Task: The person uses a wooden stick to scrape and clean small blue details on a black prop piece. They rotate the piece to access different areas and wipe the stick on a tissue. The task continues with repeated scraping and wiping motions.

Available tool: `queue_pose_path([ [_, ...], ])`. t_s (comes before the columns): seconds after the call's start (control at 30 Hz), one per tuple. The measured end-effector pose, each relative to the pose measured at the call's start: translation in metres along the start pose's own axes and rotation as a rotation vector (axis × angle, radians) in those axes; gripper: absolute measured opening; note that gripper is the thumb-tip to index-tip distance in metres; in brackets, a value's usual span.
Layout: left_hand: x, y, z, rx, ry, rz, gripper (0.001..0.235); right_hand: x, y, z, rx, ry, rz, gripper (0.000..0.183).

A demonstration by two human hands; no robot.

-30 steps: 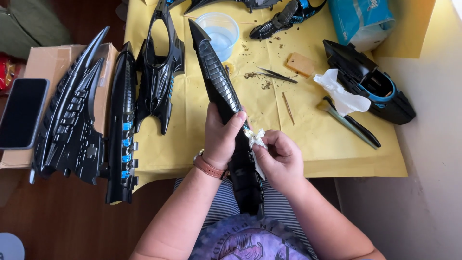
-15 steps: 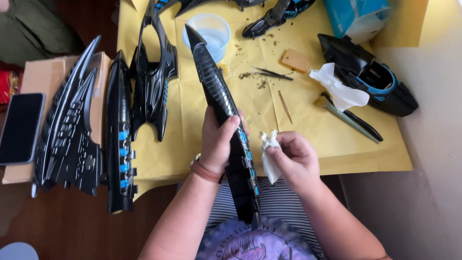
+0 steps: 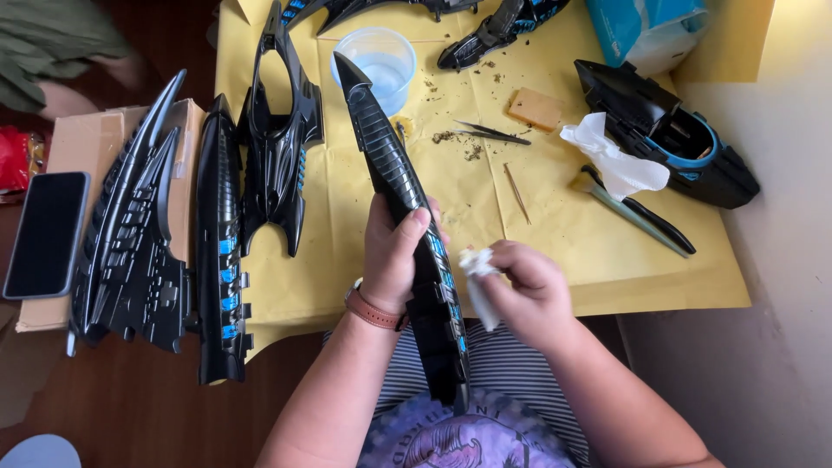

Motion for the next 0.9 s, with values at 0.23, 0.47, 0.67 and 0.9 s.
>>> queue_pose_path([
  [0.23, 0.006, -0.001, 0.005, 0.069, 0.027, 0.026, 0.042, 0.002, 0.001, 0.002, 0.069, -0.019, -0.030, 0.011],
  [0.47, -0.002, -0.001, 0.001, 0.091, 0.016, -0.009, 0.041, 0.014, 0.017, 0.016, 0.090, -0.098, 0.112, 0.009],
  [0.67, 0.002, -0.001, 0.003, 0.054, 0.009, -0.006, 0.041, -0.005, -0.007, -0.008, 0.180, 0.031, -0.015, 0.008],
  [0.9, 0.001, 0.002, 0.001, 0.138, 0.065, -0.022, 0.039, 0.003, 0.018, 0.007, -0.077, -0.101, 0.045, 0.015],
])
Point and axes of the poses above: each hand's wrist, its own x-axis towards the middle knuckle, its own y-axis out of the palm, z = x × y, the point moved 5 cm from there along x, towards the middle knuckle, and after that the axes turned 14 degrees about -y, right-handed, at the moved point
